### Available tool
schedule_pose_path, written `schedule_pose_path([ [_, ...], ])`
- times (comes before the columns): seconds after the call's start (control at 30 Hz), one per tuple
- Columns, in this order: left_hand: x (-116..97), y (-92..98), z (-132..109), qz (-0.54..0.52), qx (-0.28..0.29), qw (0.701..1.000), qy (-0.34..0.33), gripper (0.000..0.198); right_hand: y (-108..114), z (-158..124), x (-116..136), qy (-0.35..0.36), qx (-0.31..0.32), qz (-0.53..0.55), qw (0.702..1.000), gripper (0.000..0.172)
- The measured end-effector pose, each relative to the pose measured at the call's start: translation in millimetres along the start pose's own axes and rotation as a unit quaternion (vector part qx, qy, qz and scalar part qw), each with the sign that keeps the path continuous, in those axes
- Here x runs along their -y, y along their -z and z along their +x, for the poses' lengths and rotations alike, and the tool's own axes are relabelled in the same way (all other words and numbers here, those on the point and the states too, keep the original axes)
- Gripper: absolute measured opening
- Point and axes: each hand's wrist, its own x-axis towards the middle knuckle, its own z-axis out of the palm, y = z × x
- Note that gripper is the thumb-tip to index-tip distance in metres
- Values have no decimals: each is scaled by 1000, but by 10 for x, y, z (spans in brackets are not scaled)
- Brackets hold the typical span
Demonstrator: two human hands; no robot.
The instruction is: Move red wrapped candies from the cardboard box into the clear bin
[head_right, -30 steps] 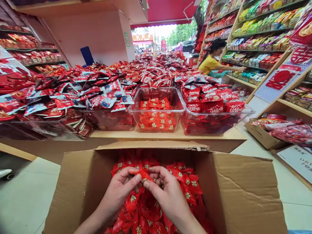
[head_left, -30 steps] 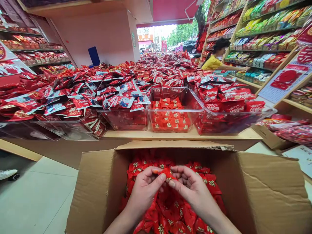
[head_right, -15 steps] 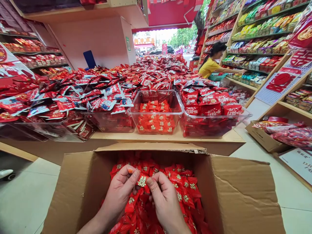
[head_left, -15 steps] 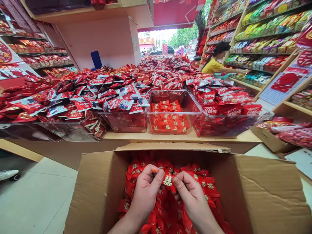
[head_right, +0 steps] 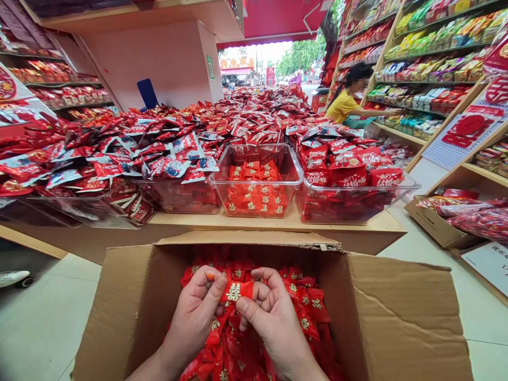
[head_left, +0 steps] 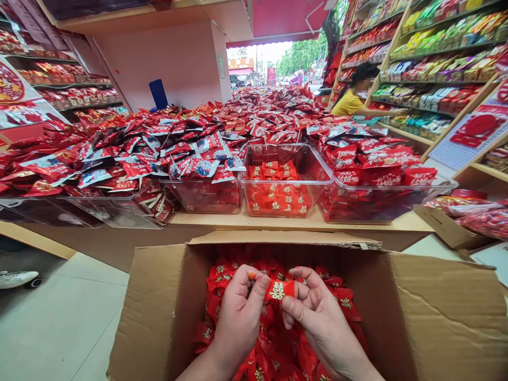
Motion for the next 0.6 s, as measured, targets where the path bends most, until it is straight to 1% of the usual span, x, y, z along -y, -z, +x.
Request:
schedule_pose_path([
  [0.07,-1,1,-7,-4,12,1000,11,20,4,-3,23,-12,18,12,1000,39],
  [0.17,-18,-12,-20,-39,32,998,29,21,3,-22,62,-31,45,41,998,38],
  [0.27,-40,-16,-30,-44,32,998,25,21,34,-33,49,-52,62,64,995,39],
  [0.3,-40,-10,-32,-34,34,999,19,20,51,-32,28,-54,57,58,995,39],
  [0.37,-19,8,-34,-9,52,999,3,18,88,-23,-31,-51,37,22,998,32],
  [0.43,30,30,-33,6,70,997,-15,17,116,-9,-95,-35,6,-22,999,24],
  [0.47,59,39,-32,8,70,997,-24,18,125,-1,-122,-22,-11,-42,999,23],
  [0.53,112,50,-30,1,44,998,-39,20,134,17,-164,16,-35,-85,996,23],
  [0.6,138,52,-32,-4,17,999,-47,23,138,32,-192,42,-44,-131,990,23],
])
